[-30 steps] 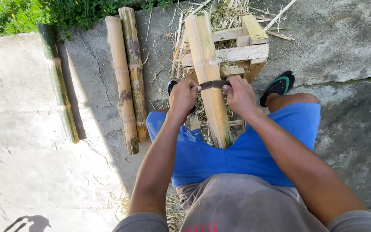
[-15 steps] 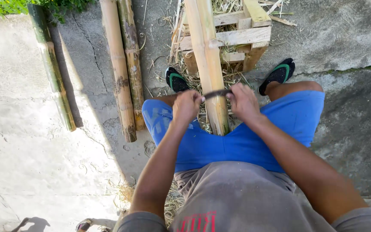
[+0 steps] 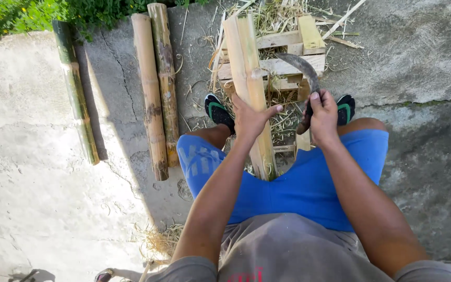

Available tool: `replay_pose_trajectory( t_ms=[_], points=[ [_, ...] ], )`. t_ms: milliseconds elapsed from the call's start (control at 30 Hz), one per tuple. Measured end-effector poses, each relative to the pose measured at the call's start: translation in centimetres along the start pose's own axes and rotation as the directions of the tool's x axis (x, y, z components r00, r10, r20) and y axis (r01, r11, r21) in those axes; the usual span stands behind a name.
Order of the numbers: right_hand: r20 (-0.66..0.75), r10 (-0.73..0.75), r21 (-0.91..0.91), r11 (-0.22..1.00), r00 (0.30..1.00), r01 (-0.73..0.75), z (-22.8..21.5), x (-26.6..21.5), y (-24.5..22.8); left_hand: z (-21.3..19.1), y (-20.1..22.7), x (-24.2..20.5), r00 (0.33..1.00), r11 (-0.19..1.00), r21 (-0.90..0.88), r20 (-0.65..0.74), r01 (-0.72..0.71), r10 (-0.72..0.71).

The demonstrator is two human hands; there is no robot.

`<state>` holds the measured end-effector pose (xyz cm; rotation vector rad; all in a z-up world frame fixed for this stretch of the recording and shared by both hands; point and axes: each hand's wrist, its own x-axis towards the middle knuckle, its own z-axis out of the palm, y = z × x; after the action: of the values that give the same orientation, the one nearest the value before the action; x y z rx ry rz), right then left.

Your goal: Shaving and peeling bamboo stalks using a hand-held sickle.

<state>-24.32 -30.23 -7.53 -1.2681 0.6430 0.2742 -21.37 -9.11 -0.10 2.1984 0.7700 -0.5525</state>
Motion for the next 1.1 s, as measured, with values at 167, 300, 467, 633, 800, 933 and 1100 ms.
replay_pose_trajectory(
  t_ms=[167, 300, 467, 633, 800, 933, 1100],
  points=[
    [-0.018, -0.064, 0.071, 0.995, 0.998, 0.065, 0.9, 2.8, -4.4, 1.8, 0.6, 1.0, 0.995, 0.996, -0.001, -0.044, 0.093, -0.093],
    [0.012, -0.15, -0.04, 0.988, 0.989, 0.15, 1.1, 4.6, -7.3, 4.5, -1.2, 4.1, 0.956, 0.957, -0.284, 0.263, -0.052, 0.13],
    [0.135, -0.353, -0.436, 0.818, 0.926, 0.375, 1.9, 7.2, -12.2, 7.4, -2.4, 3.9, 0.894, 0.871, -0.487, 0.358, -0.068, 0.27],
    [0.301, -0.487, -0.69, 0.482, 0.82, 0.54, 2.9, 11.3, -12.7, 2.5, 2.4, 1.7, 0.924, 0.97, -0.165, 0.312, -0.176, 0.221],
    [0.367, -0.526, -0.715, 0.368, 0.767, 0.594, 4.4, 12.3, -12.7, -0.1, 5.8, 7.3, 0.779, 0.797, 0.202, -0.177, -0.569, 0.601],
    [0.409, -0.513, -0.736, 0.303, 0.754, 0.606, 5.7, 12.7, -12.9, 0.1, 8.9, 14.6, 0.655, 0.713, 0.216, -0.285, -0.667, 0.7],
    [0.424, -0.561, -0.759, 0.208, 0.711, 0.617, 5.5, 12.6, -12.1, 3.0, 7.7, 18.3, 0.717, 0.746, 0.063, -0.229, -0.663, 0.658]
  ],
)
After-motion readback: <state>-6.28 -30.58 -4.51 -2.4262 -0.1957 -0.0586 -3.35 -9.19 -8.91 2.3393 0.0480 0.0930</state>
